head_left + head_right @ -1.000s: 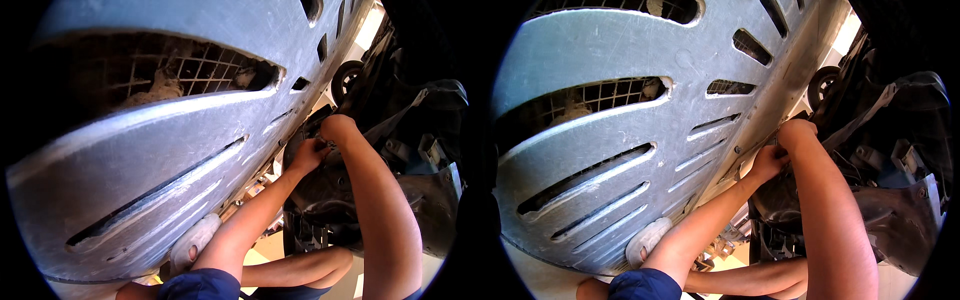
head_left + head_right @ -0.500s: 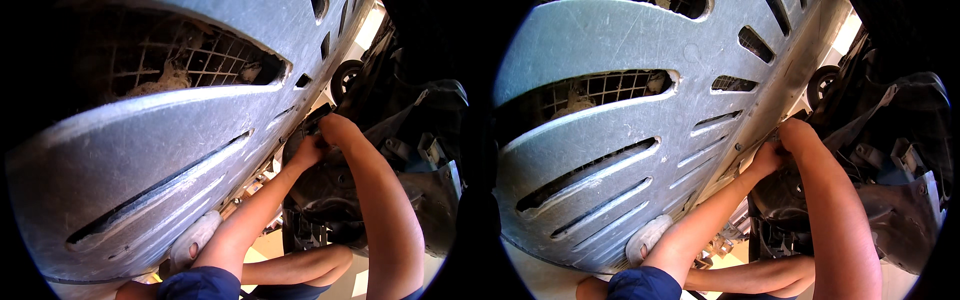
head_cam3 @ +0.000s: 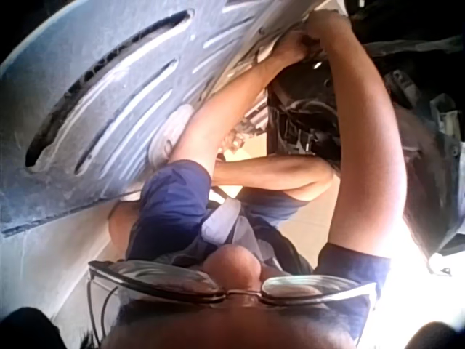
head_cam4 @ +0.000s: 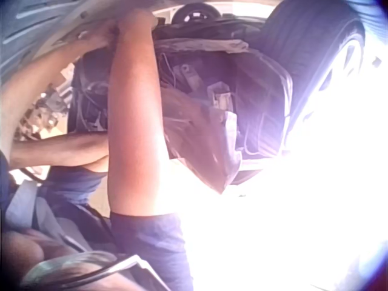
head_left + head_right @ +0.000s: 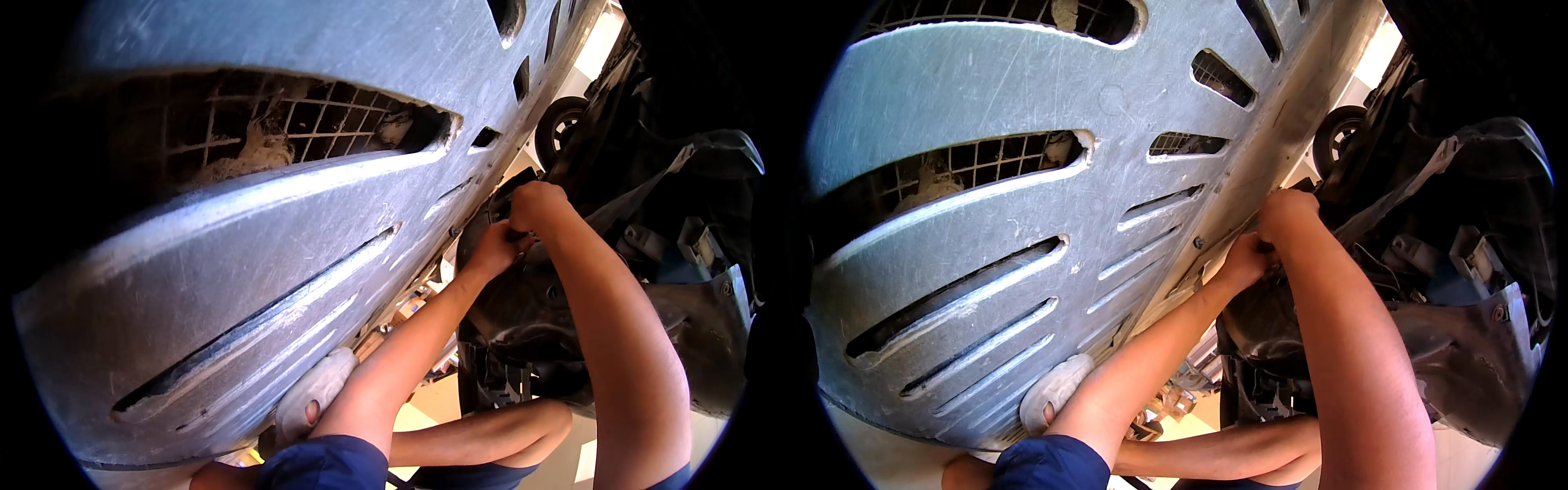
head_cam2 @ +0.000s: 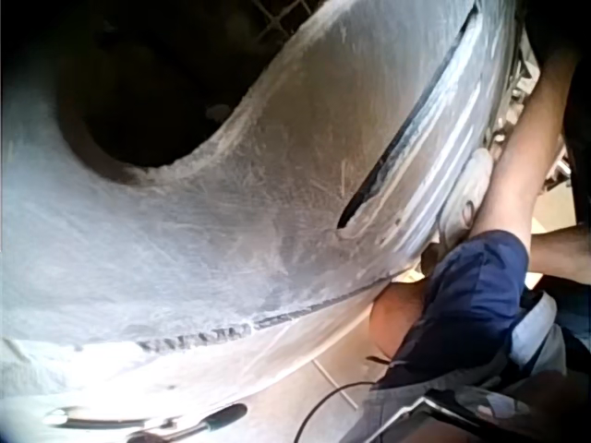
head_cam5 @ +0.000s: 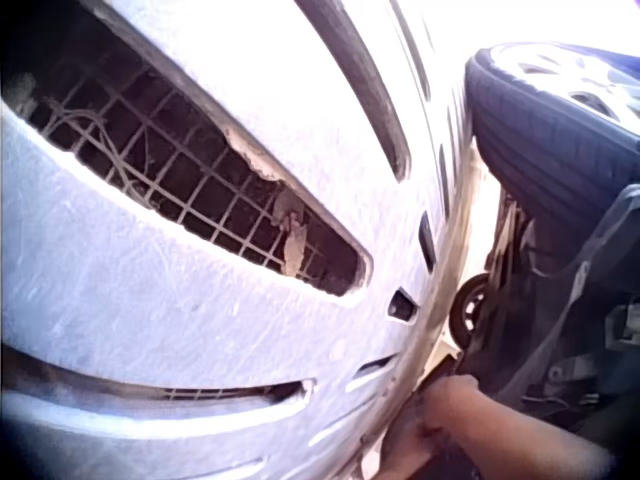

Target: The person uses a wrench to tighten bolts on the underside of a car bumper and then secures a plastic cover by hand.

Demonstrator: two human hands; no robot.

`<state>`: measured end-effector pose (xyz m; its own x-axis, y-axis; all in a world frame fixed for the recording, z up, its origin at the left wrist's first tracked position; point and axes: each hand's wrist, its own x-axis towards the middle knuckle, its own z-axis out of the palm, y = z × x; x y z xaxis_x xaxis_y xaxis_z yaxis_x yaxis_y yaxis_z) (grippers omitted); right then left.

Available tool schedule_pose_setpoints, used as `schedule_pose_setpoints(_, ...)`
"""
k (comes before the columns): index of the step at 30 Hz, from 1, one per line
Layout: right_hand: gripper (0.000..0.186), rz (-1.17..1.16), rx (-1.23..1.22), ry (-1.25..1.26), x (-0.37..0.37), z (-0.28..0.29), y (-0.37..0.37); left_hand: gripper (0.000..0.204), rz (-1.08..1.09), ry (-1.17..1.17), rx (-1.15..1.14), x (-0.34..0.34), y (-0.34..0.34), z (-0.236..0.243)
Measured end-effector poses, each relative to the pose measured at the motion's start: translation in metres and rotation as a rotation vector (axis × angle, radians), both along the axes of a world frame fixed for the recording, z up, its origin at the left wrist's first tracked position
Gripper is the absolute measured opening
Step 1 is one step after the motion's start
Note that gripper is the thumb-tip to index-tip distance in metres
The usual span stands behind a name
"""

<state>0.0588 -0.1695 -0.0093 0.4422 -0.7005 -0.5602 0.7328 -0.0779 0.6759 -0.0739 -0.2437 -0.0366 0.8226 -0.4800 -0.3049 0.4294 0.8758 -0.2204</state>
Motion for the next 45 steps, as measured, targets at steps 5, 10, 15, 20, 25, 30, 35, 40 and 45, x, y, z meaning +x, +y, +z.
schedule_pose_setpoints(5,0.034,-0.045,-0.102,-0.109,-0.009,0.003,-0.009,0.016,0.053,-0.017,0.096,-0.002,-0.009,0.005)
schedule_pose_setpoints(10,0.028,-0.103,-0.012,0.001,-0.008,0.016,-0.007,0.020,0.020,-0.055,0.114,-0.003,-0.004,0.009)
schedule_pose_setpoints(15,0.024,-0.068,0.040,0.075,-0.009,0.021,-0.009,0.024,0.011,-0.065,0.131,-0.005,-0.009,0.012)
schedule_pose_setpoints(20,0.021,-0.075,0.016,0.105,-0.011,0.026,-0.021,0.023,0.033,-0.083,0.224,-0.005,-0.009,0.013)
schedule_pose_setpoints(25,0.021,-0.059,0.070,0.106,-0.011,0.028,-0.019,0.020,-0.050,-0.146,-0.059,0.006,0.011,-0.006)
schedule_pose_setpoints(30,0.021,-0.097,0.080,0.222,-0.006,0.023,-0.009,0.018,0.084,-0.036,-0.002,0.001,0.001,-0.001)
schedule_pose_setpoints(35,0.021,-0.099,0.018,0.241,0.001,0.013,-0.009,0.021,0.044,-0.062,0.202,0.000,0.006,0.004)
schedule_pose_setpoints(40,0.020,0.030,0.077,0.037,0.001,0.007,-0.015,0.025,-0.013,-0.080,0.116,0.003,0.004,0.004)
schedule_pose_setpoints(45,0.017,-0.119,0.036,0.046,0.005,0.009,-0.011,0.022,0.092,0.010,0.129,0.002,0.000,0.010)
